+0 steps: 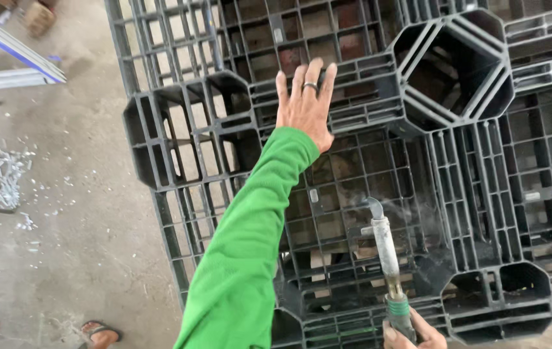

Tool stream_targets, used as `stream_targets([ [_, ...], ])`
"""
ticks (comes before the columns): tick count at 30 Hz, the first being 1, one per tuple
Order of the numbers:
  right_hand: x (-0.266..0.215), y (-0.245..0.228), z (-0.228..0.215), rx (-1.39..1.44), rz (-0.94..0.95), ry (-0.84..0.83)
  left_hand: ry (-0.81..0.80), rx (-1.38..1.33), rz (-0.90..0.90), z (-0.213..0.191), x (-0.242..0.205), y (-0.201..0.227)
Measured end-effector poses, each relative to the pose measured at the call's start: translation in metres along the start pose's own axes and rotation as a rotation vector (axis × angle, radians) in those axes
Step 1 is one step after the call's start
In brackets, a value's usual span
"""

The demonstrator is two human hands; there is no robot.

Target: The person uses a heated tool to smooth the edges and seams of stacked black plastic crates. They repeatedly run the tool along the crate's grid and rim, repositioning the crates to access different areas. The person holds the crates steady with one hand while applying the tool with the other.

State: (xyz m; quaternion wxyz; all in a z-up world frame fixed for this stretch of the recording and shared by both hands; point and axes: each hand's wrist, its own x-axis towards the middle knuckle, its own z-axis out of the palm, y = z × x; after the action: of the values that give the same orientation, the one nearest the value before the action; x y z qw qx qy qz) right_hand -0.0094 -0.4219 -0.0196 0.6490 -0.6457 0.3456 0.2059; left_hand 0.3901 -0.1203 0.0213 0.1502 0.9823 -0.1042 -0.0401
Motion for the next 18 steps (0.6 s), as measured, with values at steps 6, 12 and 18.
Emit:
stream_targets([
  [6,0.031,-0.068,-0.043,-0.204,-0.136,0.053,0.053,-0.028,0.077,-0.009,0.000,0.001],
  [12,0.058,-0.107,-0.061,-0.200,-0.193,0.040,0.050,-0.005,0.083,-0.004,-0.001,-0.004],
  [18,0.070,-0.098,-0.065,-0.056,-0.117,0.048,-0.096,0.007,-0.032,-0.004,0.014,0.050],
])
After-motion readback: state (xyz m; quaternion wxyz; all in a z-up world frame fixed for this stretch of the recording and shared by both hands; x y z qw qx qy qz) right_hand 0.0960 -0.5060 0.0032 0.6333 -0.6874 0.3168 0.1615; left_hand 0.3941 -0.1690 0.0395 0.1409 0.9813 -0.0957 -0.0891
